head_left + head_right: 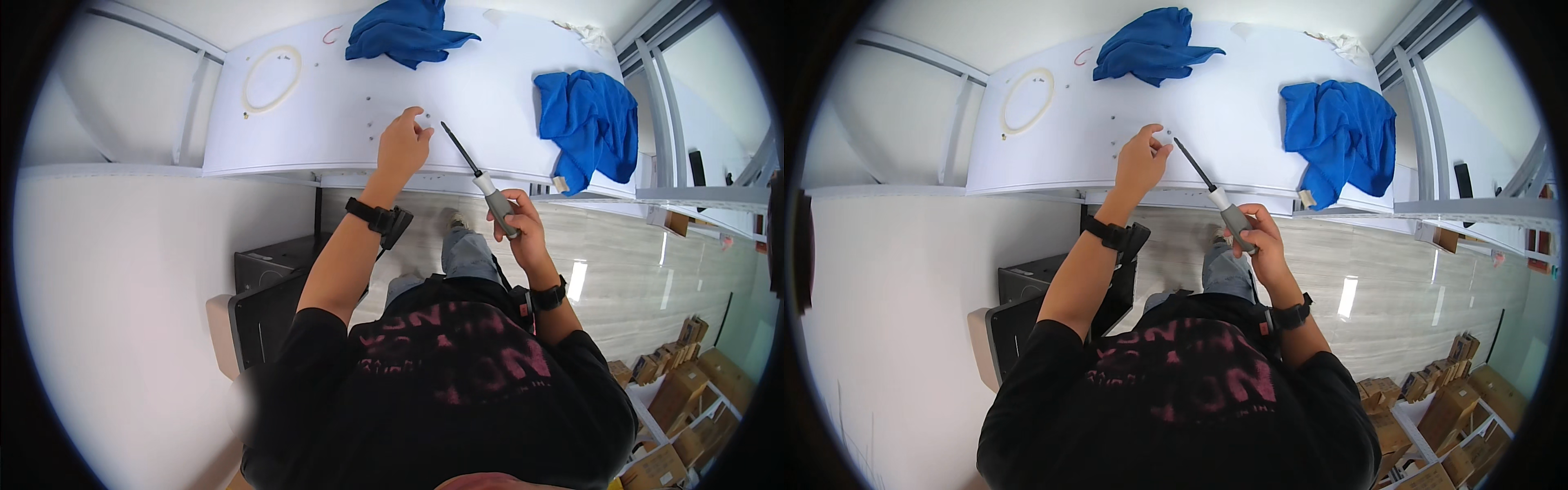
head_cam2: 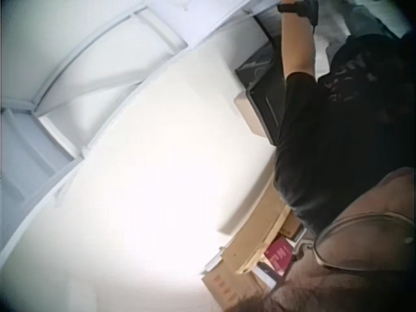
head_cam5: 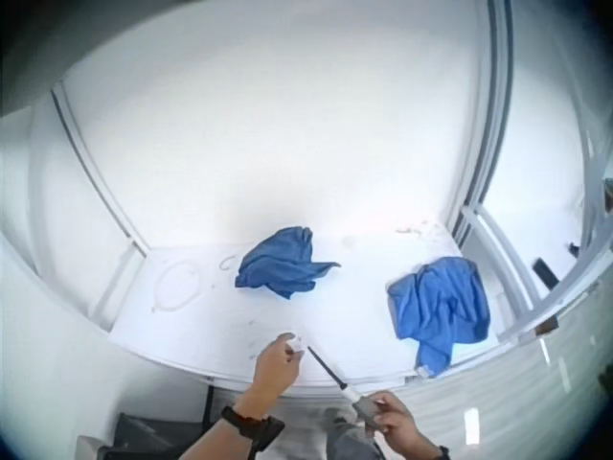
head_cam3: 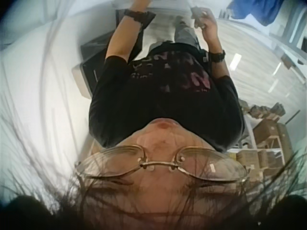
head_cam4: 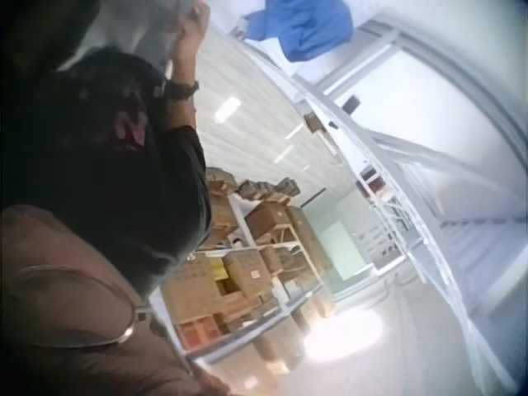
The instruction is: The person wipes the interior of an electronic device with a blue cloth, then uses a screwdriver to attach screws to the device's casing. The person secures a metal backplate to the device.
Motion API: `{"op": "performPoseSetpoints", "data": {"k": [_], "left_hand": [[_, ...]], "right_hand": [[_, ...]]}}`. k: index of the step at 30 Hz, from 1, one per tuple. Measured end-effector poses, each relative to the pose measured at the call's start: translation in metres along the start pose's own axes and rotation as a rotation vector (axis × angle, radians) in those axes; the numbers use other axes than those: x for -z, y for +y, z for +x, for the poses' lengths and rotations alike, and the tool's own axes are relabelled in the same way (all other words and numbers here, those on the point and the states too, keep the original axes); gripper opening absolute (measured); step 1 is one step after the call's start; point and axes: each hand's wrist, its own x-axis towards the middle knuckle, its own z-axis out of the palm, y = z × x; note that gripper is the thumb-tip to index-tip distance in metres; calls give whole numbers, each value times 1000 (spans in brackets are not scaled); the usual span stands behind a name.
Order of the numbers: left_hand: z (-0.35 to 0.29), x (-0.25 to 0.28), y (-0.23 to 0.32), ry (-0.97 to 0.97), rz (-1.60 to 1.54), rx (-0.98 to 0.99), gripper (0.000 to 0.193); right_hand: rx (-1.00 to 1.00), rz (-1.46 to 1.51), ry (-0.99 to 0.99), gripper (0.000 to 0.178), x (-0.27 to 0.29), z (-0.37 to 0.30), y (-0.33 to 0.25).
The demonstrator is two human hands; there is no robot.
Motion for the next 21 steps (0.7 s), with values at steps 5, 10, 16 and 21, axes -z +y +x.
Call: {"op": "performPoseSetpoints", "data": {"k": [5,10,16,21], "left_hand": [[16,-15,7,39,146,69,27],[19,-16,7,97,142,40,18],[-17,32,-7,0,-1174,462,15],[-63,78,-31,145,-1511,550,13]], "right_hand": [[-36,-94,36,37,21,20,-18],[-86,-180,0,47,22,40,-28],[-77,-321,-155,59,-3,59,-33],[-148,-404,-381,54,-32,82,-23]]}}
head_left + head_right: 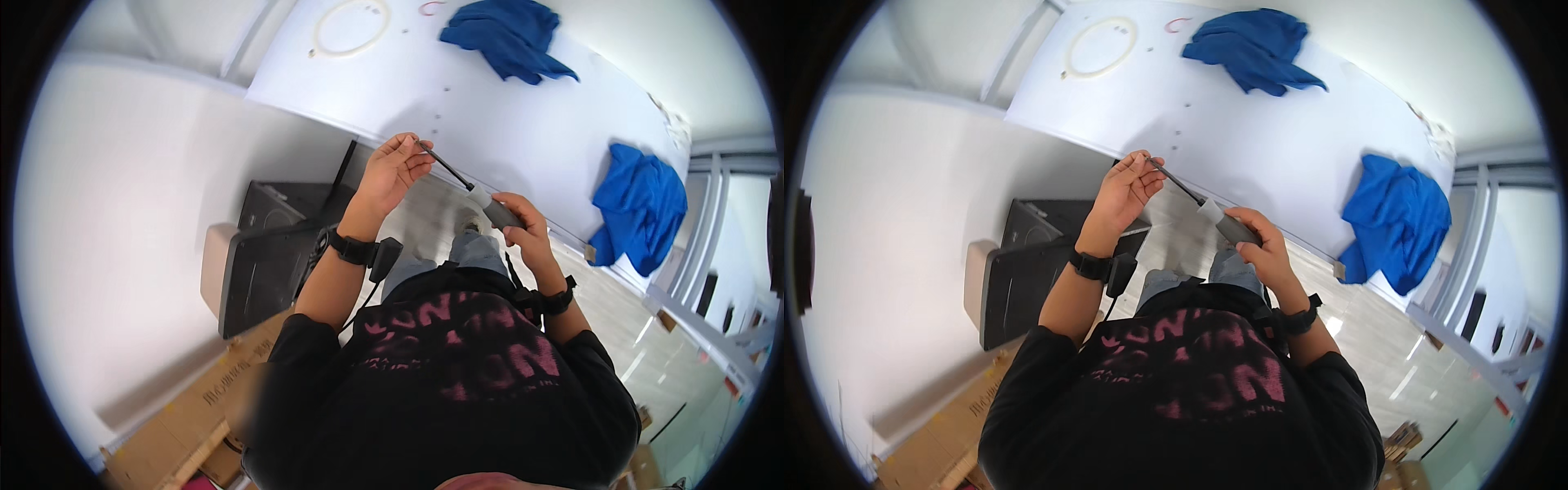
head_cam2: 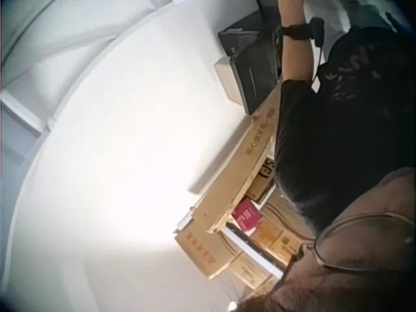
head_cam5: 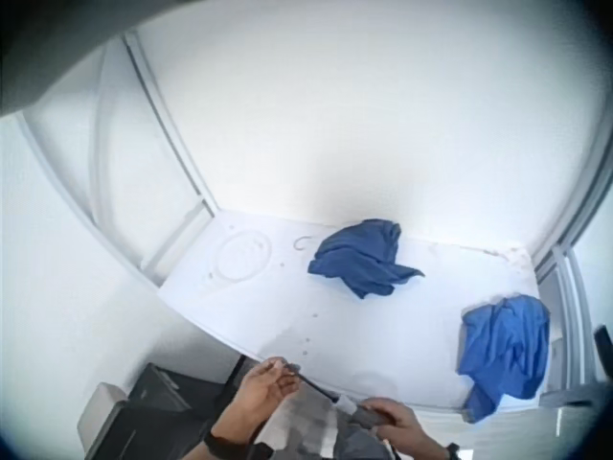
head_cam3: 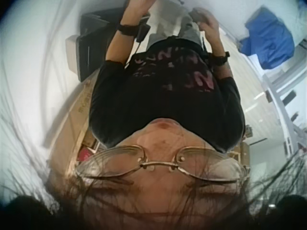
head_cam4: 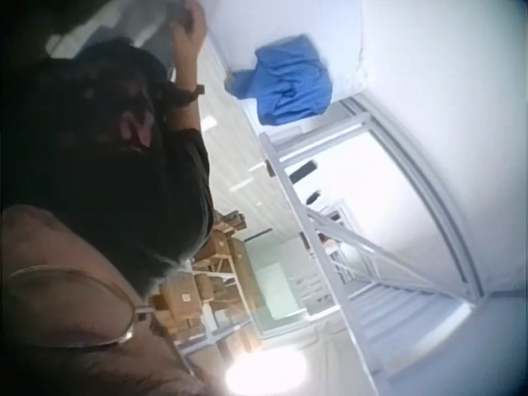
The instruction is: The person wipes the interior of an electronic device with a blue cloth, then uses a screwdriver to attach screws to the device's casing. The person secures a metal backplate to the device.
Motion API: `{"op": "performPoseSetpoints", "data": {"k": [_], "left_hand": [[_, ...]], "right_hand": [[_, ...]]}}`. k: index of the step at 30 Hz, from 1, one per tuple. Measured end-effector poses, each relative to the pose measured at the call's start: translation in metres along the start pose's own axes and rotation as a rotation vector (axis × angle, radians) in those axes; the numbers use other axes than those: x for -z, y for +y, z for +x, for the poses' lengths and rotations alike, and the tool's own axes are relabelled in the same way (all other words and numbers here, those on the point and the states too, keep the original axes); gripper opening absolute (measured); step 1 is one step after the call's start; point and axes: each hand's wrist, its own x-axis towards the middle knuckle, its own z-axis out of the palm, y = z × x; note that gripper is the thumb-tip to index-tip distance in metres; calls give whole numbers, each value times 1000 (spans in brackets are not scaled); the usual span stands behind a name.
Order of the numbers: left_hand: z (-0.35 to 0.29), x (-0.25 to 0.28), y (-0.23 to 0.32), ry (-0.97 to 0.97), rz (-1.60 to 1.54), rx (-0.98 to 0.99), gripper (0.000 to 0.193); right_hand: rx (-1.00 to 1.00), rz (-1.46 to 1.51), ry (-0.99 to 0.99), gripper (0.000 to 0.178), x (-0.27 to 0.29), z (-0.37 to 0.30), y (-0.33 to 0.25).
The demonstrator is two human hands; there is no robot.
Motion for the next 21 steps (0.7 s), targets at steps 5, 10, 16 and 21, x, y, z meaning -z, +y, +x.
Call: {"op": "performPoseSetpoints", "data": {"k": [5,10,16,21], "left_hand": [[-36,50,7,62,-114,-133,14],[-76,85,8,197,-165,-212,14],[-114,123,-3,313,-216,-269,14],[-150,161,-21,444,-142,-240,14]], "right_hand": [[-101,-66,-173,54,-29,30,-2],[-108,-216,-306,51,-60,50,-3],[12,-293,-369,48,-97,57,17],[156,-656,-380,45,-140,47,16]]}}
